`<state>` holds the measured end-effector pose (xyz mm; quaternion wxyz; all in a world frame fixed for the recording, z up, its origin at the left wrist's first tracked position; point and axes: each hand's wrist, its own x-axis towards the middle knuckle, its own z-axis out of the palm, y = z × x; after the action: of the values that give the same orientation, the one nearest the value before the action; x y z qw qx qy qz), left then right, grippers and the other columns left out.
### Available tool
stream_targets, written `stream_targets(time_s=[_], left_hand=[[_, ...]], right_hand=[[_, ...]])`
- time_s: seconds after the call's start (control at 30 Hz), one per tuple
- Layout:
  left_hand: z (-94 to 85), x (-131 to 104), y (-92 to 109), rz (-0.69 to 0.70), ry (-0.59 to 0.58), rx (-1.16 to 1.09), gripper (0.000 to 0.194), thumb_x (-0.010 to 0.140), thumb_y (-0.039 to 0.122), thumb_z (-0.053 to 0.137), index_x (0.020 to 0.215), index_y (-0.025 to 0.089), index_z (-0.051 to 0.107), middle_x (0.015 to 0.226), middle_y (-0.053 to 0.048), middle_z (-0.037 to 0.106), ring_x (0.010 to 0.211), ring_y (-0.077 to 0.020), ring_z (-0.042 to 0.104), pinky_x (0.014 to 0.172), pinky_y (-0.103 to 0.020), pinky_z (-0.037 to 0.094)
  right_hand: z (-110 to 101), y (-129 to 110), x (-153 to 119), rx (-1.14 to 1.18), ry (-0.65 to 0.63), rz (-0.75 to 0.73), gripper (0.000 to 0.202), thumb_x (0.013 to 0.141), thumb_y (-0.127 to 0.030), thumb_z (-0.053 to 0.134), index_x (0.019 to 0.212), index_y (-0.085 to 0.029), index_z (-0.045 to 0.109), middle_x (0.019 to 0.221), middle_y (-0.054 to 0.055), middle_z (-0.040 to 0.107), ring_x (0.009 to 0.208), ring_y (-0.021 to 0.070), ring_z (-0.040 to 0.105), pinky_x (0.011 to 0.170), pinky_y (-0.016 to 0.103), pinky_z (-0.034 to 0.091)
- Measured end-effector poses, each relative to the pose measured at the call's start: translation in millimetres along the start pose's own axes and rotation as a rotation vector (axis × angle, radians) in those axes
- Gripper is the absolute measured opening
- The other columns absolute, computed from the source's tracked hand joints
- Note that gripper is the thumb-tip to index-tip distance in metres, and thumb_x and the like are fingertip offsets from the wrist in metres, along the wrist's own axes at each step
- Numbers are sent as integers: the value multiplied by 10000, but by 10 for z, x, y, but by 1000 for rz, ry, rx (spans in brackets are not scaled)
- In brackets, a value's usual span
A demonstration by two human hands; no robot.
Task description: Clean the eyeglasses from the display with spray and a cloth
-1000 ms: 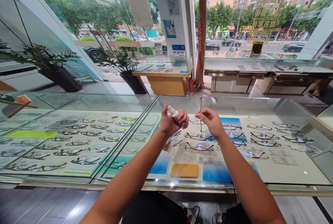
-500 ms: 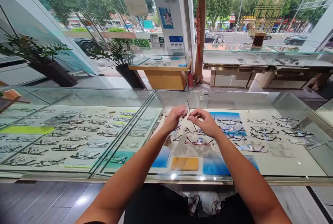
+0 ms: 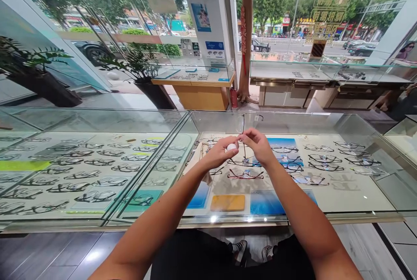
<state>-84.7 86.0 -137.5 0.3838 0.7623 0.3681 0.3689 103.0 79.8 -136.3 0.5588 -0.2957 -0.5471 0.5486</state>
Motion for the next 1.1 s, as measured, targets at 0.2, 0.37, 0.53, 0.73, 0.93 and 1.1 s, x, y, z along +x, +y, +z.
stream_targets(time_s=[0.2, 0.37, 0.53, 0.73, 0.93, 1.1], left_hand=[[-30, 10, -46, -6, 46, -20, 520, 831, 713, 576, 738, 203, 538, 753, -3, 545, 783, -195, 478, 788, -324, 378], [-77, 42, -100, 9, 104, -65, 594, 876, 768, 461, 720, 202, 545, 710, -9, 524, 740, -190, 476, 732, -328, 378], [-75, 67, -120, 29, 171, -107, 630, 863, 805, 416, 672, 212, 507, 682, -21, 537, 700, -185, 489, 726, -342, 424], [-174, 100, -180, 18, 322, -119, 634, 859, 811, 412, 655, 220, 516, 684, -34, 520, 706, -193, 497, 728, -351, 457], [-749, 204, -525, -179, 697, -49, 400, 927, 617, 468, 835, 230, 509, 860, -35, 545, 837, -200, 534, 810, -326, 464], [-1117, 166, -920, -475, 895, 90, 165, 821, 288, 641, 884, 234, 499, 933, -35, 574, 1007, -240, 570, 937, -367, 477]], right_hand=[[-14, -14, 14, -21, 10, 7, 479, 720, -674, 885, 798, -250, 678, 806, -1, 738, 842, 179, 619, 856, 333, 488], [13, -44, -16, -86, -79, 29, 482, 734, -686, 869, 798, -247, 681, 827, 15, 745, 871, 197, 643, 879, 362, 491], [37, -41, -46, -156, -199, 58, 489, 747, -688, 860, 795, -231, 691, 857, 28, 745, 885, 203, 668, 865, 369, 484], [24, -40, -33, -107, -189, 61, 470, 748, -668, 870, 794, -236, 690, 853, 24, 748, 865, 192, 658, 855, 363, 485], [-38, -68, 9, -31, -73, 75, 466, 706, -658, 898, 781, -252, 681, 853, 21, 756, 822, 185, 601, 817, 356, 465], [-82, -59, 31, -28, -46, 80, 453, 707, -641, 904, 775, -261, 666, 864, 27, 753, 810, 192, 583, 792, 361, 453]])
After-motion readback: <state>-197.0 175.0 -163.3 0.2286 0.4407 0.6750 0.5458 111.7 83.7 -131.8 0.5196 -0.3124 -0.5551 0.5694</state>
